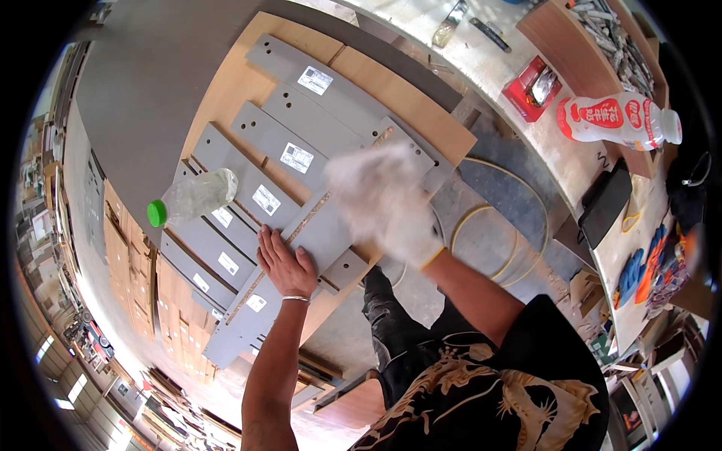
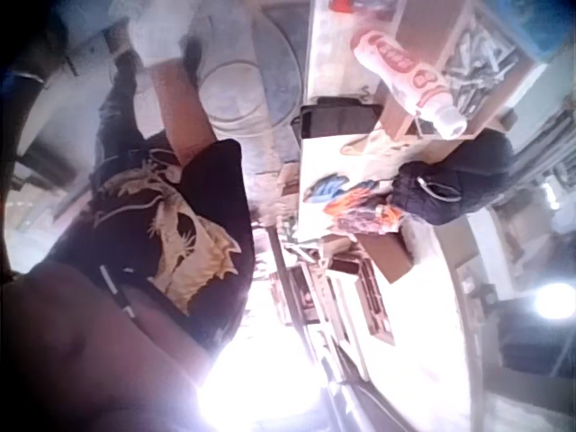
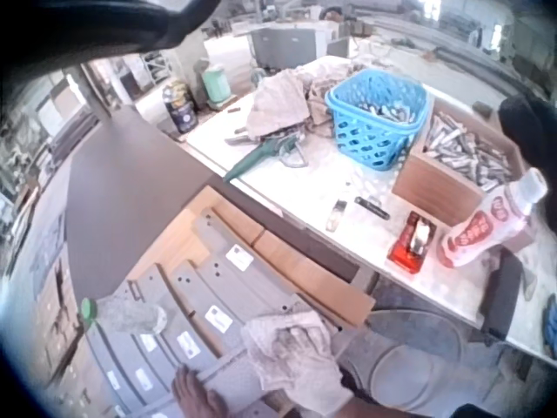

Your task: The person wipes multiple gray rectangular wood panels with a white cloth. They repeatedly pick up a plastic bottle, pour liquid onto the cloth, and wipe each panel's surface. The person handles the panels one at a time, placing them back on the workbench after cleaning.

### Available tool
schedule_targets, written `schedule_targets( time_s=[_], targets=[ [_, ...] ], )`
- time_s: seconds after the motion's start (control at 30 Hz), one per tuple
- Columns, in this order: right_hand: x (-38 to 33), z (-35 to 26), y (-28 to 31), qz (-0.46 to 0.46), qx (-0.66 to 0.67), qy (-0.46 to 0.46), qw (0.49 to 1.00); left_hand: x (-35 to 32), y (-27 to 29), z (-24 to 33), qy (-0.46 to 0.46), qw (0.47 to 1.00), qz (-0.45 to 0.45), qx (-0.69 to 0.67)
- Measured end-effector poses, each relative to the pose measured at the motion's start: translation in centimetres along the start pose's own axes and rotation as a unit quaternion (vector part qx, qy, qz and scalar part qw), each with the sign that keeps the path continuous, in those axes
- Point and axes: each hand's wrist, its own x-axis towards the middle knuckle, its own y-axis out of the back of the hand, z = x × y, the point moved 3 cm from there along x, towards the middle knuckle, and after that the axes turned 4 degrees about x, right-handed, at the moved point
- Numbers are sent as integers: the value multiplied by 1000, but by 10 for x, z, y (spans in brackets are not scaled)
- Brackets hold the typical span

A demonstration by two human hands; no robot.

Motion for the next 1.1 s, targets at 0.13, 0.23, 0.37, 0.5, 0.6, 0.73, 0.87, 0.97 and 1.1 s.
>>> schedule_targets(
  time_s=[0.13, 0.23, 0.37, 0.5, 0.6, 0.73, 0.87, 0.97, 1.1],
  targets=[
    [5, -31, 12, -14, 258, -102, 961, -3, -2, 2, 0, 1000, 1, 4],
    [-53, -30, -15, -61, 5, 46, 997, -3, -2, -2, -7, 1000, 6, 5],
    [-23, 22, 5, 59, -32, -28, 997, -4, 0, 1, -3, 1000, -4, -3],
    [-65, -44, -2, -3, 18, 26, 999, -2, -3, -2, -14, 1000, 8, 1],
    [-45, 23, 5, 72, -34, 43, 996, 1, -1, 2, -5, 1000, 2, -7],
    [-19, -40, 21, -137, 18, -130, 982, 0, -3, -3, -2, 1000, 4, 1],
    [-47, -28, 8, 16, 82, -24, 996, 0, 1, -1, -6, 1000, -2, -2],
    [-61, 20, -25, 30, 62, -133, 989, 0, 0, 3, -18, 1000, 1, -6],
    [-62, -39, -2, 2, 50, -30, 998, -4, -4, -5, -13, 1000, 11, 1]
  ],
)
